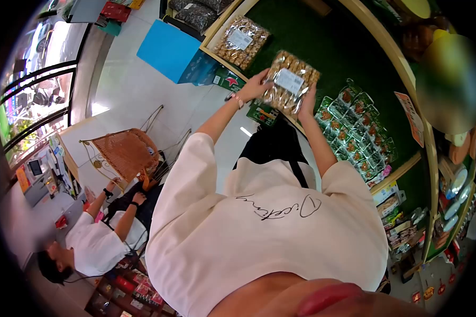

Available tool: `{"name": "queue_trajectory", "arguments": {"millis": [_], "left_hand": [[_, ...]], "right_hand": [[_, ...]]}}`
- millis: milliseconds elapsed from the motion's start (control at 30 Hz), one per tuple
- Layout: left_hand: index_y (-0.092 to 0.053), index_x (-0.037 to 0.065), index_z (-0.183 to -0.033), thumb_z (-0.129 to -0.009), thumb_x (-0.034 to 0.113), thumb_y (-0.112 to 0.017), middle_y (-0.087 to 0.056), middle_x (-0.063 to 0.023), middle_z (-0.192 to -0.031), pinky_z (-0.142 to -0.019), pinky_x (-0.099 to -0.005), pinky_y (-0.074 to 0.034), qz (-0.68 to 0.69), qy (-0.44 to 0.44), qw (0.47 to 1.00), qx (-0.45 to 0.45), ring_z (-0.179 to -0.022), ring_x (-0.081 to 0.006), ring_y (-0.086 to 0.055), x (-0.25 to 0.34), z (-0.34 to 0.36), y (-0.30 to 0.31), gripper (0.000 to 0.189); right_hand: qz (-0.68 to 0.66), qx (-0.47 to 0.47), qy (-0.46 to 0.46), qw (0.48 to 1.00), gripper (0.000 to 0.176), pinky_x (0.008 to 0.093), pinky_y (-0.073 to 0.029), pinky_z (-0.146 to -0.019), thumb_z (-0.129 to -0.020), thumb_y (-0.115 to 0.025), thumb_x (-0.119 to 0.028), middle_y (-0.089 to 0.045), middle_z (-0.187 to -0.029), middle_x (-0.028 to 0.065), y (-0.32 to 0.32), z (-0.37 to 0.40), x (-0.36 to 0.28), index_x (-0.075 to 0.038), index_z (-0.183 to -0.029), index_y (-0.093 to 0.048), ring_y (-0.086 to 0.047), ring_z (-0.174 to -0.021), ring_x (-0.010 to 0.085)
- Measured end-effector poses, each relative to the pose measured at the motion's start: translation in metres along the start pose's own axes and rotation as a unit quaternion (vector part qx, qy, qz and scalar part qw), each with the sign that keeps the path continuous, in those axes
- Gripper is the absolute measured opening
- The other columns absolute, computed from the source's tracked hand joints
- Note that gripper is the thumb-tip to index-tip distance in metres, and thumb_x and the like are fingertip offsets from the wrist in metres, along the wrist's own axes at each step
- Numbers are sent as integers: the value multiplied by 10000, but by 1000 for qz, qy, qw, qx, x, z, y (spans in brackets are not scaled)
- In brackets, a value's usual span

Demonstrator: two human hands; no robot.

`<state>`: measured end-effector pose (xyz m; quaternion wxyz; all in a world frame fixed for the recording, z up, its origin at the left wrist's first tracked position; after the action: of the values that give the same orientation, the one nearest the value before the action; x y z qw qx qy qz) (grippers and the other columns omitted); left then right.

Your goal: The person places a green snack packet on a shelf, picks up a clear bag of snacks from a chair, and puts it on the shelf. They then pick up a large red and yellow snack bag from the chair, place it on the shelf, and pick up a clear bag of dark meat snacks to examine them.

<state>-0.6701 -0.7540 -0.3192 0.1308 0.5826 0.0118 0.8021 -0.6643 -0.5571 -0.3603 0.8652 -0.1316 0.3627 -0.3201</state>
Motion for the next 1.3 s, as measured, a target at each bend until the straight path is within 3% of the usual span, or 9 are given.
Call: {"name": "queue_trajectory", "arguments": {"millis": [100, 233, 333, 567, 633, 733, 867, 967, 1300], "left_hand": [[-444, 69, -1231, -717, 84, -505, -587, -165, -723, -575, -362, -428, -133, -35, 987, 83, -630, -295, -561, -9, -43, 23, 518], [-436, 93, -1242, -699, 45, -477, -593, -199, -850, -660, -405, -448, -219, 66, 970, 81, -753, -337, -578, -16, -53, 27, 546], [-413, 61, -1250, -709, 39, -471, -545, -214, -1054, -783, -399, -437, -219, 21, 966, 135, -921, -350, -544, -33, -40, 20, 544], [-408, 19, -1243, -716, -14, -457, -327, -213, -1335, -1017, -397, -262, -276, -37, 928, 248, -1239, -370, -296, -50, 10, 3, 531], [-418, 25, -1239, -712, -14, -451, -339, -231, -1321, -1005, -380, -279, -300, -26, 921, 249, -1243, -366, -293, -50, 27, -9, 530], [-339, 52, -1298, -727, 4, -470, -292, -217, -1352, -949, -394, -339, -243, 23, 947, 208, -1227, -373, -305, -52, 47, -25, 588], [-335, 44, -1292, -739, 67, -504, -515, -198, -1136, -823, -351, -429, -157, 173, 966, 110, -1006, -310, -522, -79, 72, -46, 578], [-521, 12, -1138, -751, 173, -535, -629, -140, -898, -701, -300, -461, -74, 249, 952, -164, -768, -229, -600, -141, 97, -61, 419], [-592, -14, -1018, -793, 209, -513, -637, -160, -859, -683, -313, -483, -185, 177, 947, -195, -765, -214, -613, -184, 192, -8, 327]], "right_hand": [[-33, -34, 48, 998, 572, 339, -398, -880, -879, -371, -487, -513, -1153, 90, -34, -36, 1, -26, -1216, -403, -522, -1009, 240], [468, 77, 78, 877, 663, 436, -284, -965, -823, -465, -502, -371, -1274, 198, -26, -69, 8, -65, -1299, -316, -380, -1148, 344], [510, 175, 29, 842, 752, 499, -284, -948, -772, -565, -471, -243, -1320, 215, -26, -59, 22, -63, -1323, -254, -294, -1177, 419], [402, 147, -84, 900, 925, 475, -298, -968, -686, -687, -332, -209, -1327, 226, -35, -47, 60, -78, -1363, -111, -266, -1205, 422], [92, 43, -93, 991, 732, 419, -298, -962, -711, -659, -293, -362, -1234, 164, -30, -59, 62, -64, -1285, -266, -394, -1089, 316], [-59, 9, -251, 966, 573, 486, -344, -915, -742, -625, -368, -427, -1197, 99, -2, -55, 40, -94, -1195, -406, -434, -1052, 286], [33, -77, -245, 966, 541, 516, -355, -931, -826, -540, -349, -379, -1282, 112, 23, -13, 11, -143, -1291, -356, -394, -1145, 295], [44, -87, -237, 967, 486, 495, -361, -934, -839, -516, -347, -411, -1249, 103, 50, 33, -4, -143, -1264, -396, -416, -1115, 284], [-75, 102, -21, 992, 401, 378, -376, -878, -838, -494, -368, -509, -1110, 45, 179, 199, 6, -178, -1191, -478, -471, -990, 222]]}}
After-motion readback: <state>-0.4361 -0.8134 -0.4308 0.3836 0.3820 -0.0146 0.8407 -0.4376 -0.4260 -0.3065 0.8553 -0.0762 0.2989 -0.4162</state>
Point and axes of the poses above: each hand's wrist, its own z-axis away from the middle knuckle, its own y-axis out of the back of the hand, x = y × z, the point moved 5 cm from there along -z, towards the middle knuckle
